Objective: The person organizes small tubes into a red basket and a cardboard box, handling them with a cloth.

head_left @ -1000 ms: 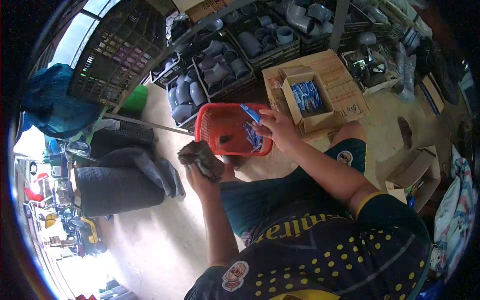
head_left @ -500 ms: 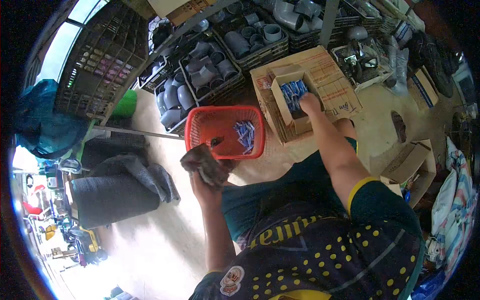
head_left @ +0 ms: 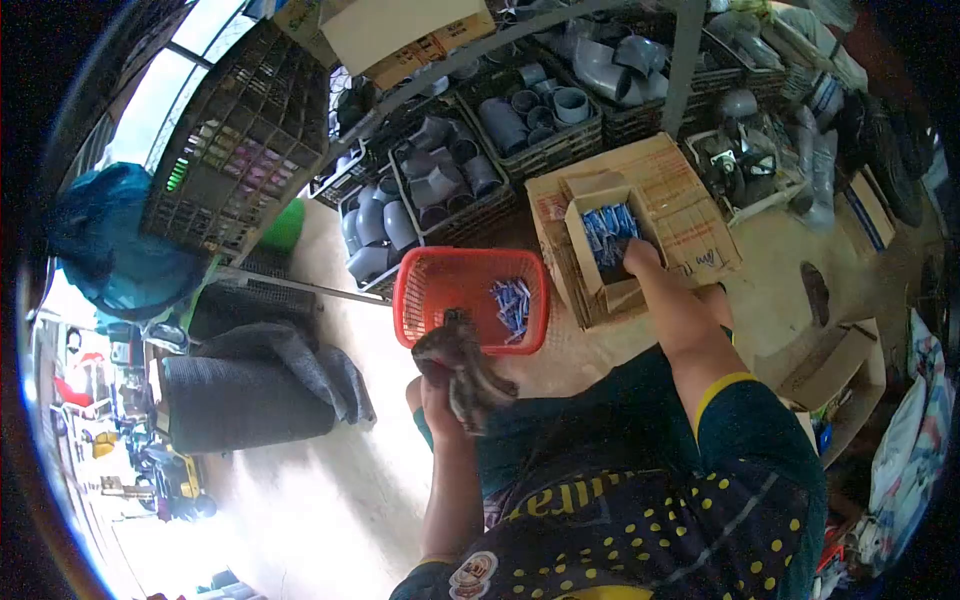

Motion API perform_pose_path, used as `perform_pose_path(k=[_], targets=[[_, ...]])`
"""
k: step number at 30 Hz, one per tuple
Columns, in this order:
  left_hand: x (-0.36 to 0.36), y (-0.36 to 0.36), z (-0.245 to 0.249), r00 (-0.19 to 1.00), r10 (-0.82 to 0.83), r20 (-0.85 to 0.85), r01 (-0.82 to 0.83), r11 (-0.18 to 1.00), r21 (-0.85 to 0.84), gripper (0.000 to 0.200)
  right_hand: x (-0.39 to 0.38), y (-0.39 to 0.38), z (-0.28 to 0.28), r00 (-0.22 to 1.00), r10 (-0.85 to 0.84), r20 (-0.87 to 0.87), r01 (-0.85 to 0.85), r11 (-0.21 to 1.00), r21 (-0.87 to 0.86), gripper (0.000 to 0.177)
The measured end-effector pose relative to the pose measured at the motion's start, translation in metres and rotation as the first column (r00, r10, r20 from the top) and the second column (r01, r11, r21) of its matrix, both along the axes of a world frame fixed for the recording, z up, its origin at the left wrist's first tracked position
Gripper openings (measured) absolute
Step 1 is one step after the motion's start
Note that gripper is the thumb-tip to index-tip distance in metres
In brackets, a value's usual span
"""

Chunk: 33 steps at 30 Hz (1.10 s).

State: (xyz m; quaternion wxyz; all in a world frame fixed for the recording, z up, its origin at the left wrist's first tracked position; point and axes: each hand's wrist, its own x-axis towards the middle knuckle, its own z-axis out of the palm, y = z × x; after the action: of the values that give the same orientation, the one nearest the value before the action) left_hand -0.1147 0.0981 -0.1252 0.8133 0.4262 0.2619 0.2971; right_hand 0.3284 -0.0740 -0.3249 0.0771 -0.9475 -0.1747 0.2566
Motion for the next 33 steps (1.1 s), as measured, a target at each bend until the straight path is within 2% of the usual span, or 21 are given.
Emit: perform_pose_path(k=[1,2,3,5,6,8,9,10,12,13,14,15,17,19,21,23,24,26,27,29,33], targets=[[0.001,0.001,-0.002,0.996,0.009,0.094,0.001,0.994,-0.107,0.051,-0.003,-0.007,0.008,0.999,0.033,-0.012,-0.033,0.999,0.01,0.028],[0.003,0.002,-0.004,0.983,0.028,0.183,0.011,0.977,-0.213,0.053,-0.007,-0.011,0.005,0.998,-0.036,0.043,0.033,0.998,0.055,0.026],[0.01,-0.005,0.009,0.982,0.063,0.176,-0.021,0.973,-0.231,0.053,-0.005,-0.014,-0.004,0.994,0.007,0.105,-0.016,0.996,0.085,0.026],[0.023,-0.015,0.03,0.975,0.135,0.179,-0.086,0.962,-0.258,0.054,0.004,-0.017,-0.027,0.969,0.071,0.236,-0.104,0.986,0.131,0.025],[0.029,-0.017,0.034,0.97,0.108,0.217,-0.067,0.98,-0.19,0.055,0.007,-0.018,-0.032,0.95,0.092,0.298,-0.14,0.979,0.147,0.024],[0.036,-0.026,0.043,0.954,0.139,0.267,-0.09,0.978,-0.186,0.051,0.01,-0.017,-0.01,0.961,0.042,0.275,-0.093,0.98,0.176,0.015],[0.035,-0.028,0.045,0.945,0.156,0.288,-0.104,0.977,-0.188,0.05,0.016,-0.02,-0.012,0.951,0.016,0.309,-0.092,0.968,0.234,0.011],[0.033,-0.024,0.042,0.973,0.154,0.169,-0.136,0.984,-0.113,0.049,0.022,-0.021,-0.014,0.941,-0.008,0.337,-0.095,0.952,0.29,0.009],[0.024,-0.023,0.029,0.978,0.112,0.175,-0.074,0.974,-0.212,0.049,0.005,-0.029,0.029,0.893,-0.064,0.446,-0.174,0.864,0.472,0.009],[0.024,-0.023,0.027,0.967,0.111,0.231,-0.043,0.959,-0.28,0.05,-0.002,-0.027,0.053,0.971,-0.188,0.151,0.023,0.695,0.719,0.01],[0.025,-0.024,0.024,0.952,0.115,0.283,-0.01,0.938,-0.346,0.051,-0.02,-0.021,0.091,0.959,-0.217,-0.182,0.266,0.47,0.842,0.011],[0.025,-0.022,0.021,0.933,0.079,0.35,0.054,0.934,-0.353,0.052,-0.043,-0.015,0.129,0.854,-0.152,-0.497,0.52,0.229,0.823,0.012],[0.026,-0.02,0.014,0.877,0.001,0.48,0.191,0.917,-0.351,0.052,-0.108,-0.009,0.206,0.861,0.094,-0.5,0.506,-0.066,0.86,0.015],[0.037,-0.031,0.031,0.892,0.059,0.449,0.127,0.919,-0.374,0.054,-0.182,-0.003,0.273,0.908,0.088,-0.409,0.418,-0.144,0.897,0.018],[0.048,-0.042,0.05,0.901,0.107,0.419,0.108,0.883,-0.457,0.053,-0.239,0.001,0.272,0.928,0.135,-0.348,0.369,-0.191,0.91,0.019],[0.05,-0.046,0.037,0.863,-0.093,0.496,0.261,0.924,-0.281,0.049,-0.278,-0.002,0.276,0.977,0.211,-0.03,0.011,0.088,0.996,0.018],[0.05,-0.048,0.032,0.833,-0.192,0.518,0.33,0.926,-0.187,0.047,-0.285,0.0,0.261,0.956,0.267,-0.122,0.104,0.08,0.991,0.017],[0.066,-0.061,0.057,0.952,-0.054,0.301,0.11,0.979,-0.172,0.042,-0.288,0.01,0.225,0.875,0.382,-0.298,0.289,0.083,0.954,0.015],[0.074,-0.063,0.069,0.981,0.027,0.19,0.0,0.99,-0.142,0.04,-0.286,0.009,0.233,0.841,0.421,-0.34,0.331,0.095,0.939,0.014],[0.07,-0.054,0.071,0.983,0.009,0.183,0.02,0.987,-0.158,0.035,-0.283,0.003,0.256,0.764,0.488,-0.421,0.415,0.127,0.901,0.014],[0.074,-0.06,0.075,0.988,0.001,0.155,0.012,0.997,-0.081,0.033,-0.291,-0.002,0.258,0.875,0.402,-0.269,0.235,0.132,0.963,0.014]])
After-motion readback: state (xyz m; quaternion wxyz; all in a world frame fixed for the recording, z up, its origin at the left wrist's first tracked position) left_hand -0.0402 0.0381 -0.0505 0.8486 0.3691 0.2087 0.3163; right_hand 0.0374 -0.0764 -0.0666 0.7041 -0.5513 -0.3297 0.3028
